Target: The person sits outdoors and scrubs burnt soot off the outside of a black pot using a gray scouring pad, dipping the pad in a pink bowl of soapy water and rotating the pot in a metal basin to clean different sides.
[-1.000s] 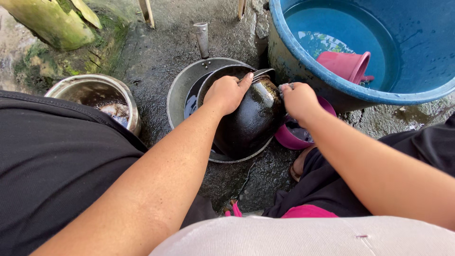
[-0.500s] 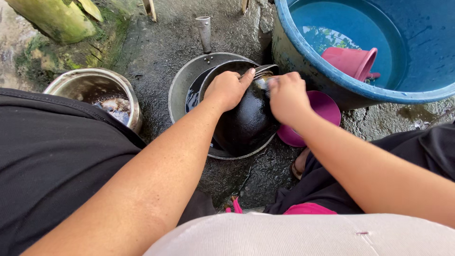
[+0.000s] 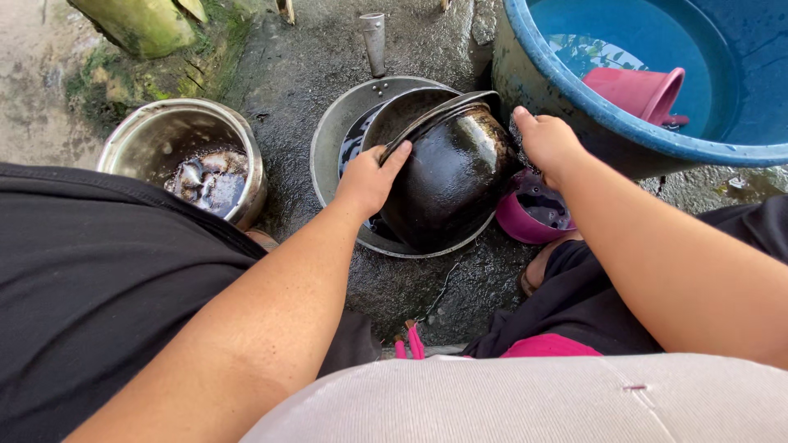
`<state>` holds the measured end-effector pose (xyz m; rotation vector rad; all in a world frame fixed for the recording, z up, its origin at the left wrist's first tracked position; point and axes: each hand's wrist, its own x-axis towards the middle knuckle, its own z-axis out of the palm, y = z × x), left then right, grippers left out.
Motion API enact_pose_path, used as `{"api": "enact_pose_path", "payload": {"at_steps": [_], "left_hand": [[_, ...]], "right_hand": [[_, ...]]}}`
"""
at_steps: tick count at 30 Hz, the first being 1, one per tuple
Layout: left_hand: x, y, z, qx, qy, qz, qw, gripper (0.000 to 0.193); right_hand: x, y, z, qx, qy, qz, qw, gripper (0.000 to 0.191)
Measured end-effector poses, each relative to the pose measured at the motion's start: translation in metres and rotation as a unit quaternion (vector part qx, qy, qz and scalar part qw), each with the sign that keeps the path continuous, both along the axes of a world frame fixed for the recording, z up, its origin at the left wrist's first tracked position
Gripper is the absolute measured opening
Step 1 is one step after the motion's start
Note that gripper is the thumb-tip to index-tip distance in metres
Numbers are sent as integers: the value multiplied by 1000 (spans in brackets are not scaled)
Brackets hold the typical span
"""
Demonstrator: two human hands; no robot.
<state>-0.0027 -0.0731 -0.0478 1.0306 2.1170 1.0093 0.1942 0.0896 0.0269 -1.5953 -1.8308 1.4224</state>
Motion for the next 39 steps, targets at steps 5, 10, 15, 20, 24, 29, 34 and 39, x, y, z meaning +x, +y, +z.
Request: {"api": "enact_pose_path", "payload": {"at_steps": [5, 10, 15, 20, 24, 29, 34, 39], "left_hand": [[0, 2, 22, -3, 17, -7, 1000, 72], [2, 18, 58, -57, 79, -5, 995, 75], [16, 27, 61, -90, 103, -13, 991, 80], [16, 43, 55, -106, 96, -27, 989, 83], [11, 49, 56, -107, 103, -33, 988, 85], [15, 50, 56, -110, 114, -58, 986, 86], [16, 51, 56, -126, 137, -78, 979, 87], [13, 50, 56, -107, 117, -66, 985, 85]], "right_hand": [[27, 15, 3, -141, 65, -137, 978, 31], [61, 30, -33, -106, -160, -171, 966, 43], [69, 32, -91, -107, -231, -101, 962, 30], [70, 39, -132, -83, -279, 83, 953, 36], [68, 42, -153, 35, -329, 113, 937, 96], [64, 39, -180, -88, -347, 161, 920, 81], [69, 51, -195, -221, -301, 272, 887, 59], [79, 56, -205, -109, -361, 166, 911, 67]]}}
